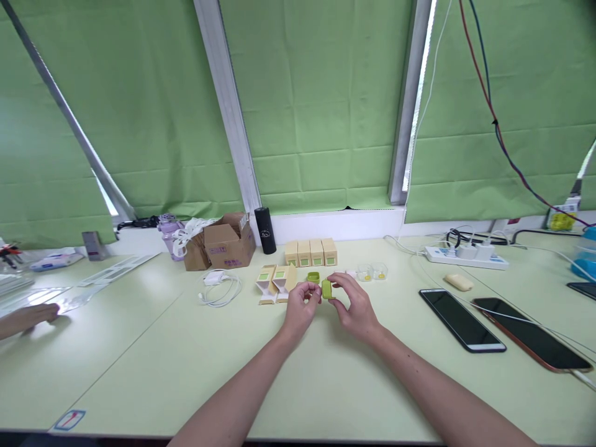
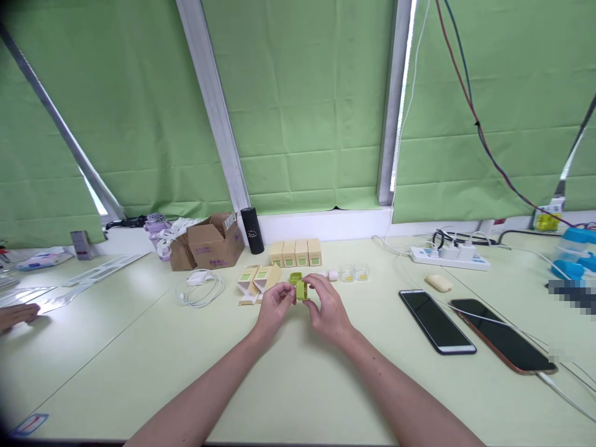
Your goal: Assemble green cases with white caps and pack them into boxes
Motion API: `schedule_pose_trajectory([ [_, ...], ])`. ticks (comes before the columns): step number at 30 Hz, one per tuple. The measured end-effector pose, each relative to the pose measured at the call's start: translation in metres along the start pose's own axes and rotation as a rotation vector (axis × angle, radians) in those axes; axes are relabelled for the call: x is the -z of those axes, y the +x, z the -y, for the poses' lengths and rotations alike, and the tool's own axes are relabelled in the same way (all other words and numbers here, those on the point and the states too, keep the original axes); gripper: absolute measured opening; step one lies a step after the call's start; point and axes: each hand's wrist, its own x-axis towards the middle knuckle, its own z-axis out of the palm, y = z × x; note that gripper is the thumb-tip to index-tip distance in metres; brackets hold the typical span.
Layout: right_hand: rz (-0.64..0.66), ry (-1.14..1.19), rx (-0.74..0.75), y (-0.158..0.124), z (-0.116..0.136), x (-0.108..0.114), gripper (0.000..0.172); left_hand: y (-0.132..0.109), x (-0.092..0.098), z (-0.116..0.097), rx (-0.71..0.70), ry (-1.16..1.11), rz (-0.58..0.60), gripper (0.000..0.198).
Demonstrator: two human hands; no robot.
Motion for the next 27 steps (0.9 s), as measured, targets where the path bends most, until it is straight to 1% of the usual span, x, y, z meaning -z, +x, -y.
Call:
schedule_pose_trajectory([
  [9, -0.009, 0.021, -0.037, 0.0001, 0.0004, -0.0003, 0.049, -0.0002, -0.0004, 0.0001, 0.003, 0.005, -0.007, 0.024],
  [16, -0.021, 0.025, -0.029, 0.0008, 0.0, -0.0007, 0.049, 0.0001, -0.0002, 0.0015, 0.008, -0.013, -0.017, 0.023],
  [27, -0.044, 0.027, -0.034, 0.002, 0.0019, 0.0, 0.045, 0.0003, -0.0003, 0.0015, 0.014, -0.016, -0.017, 0.029],
])
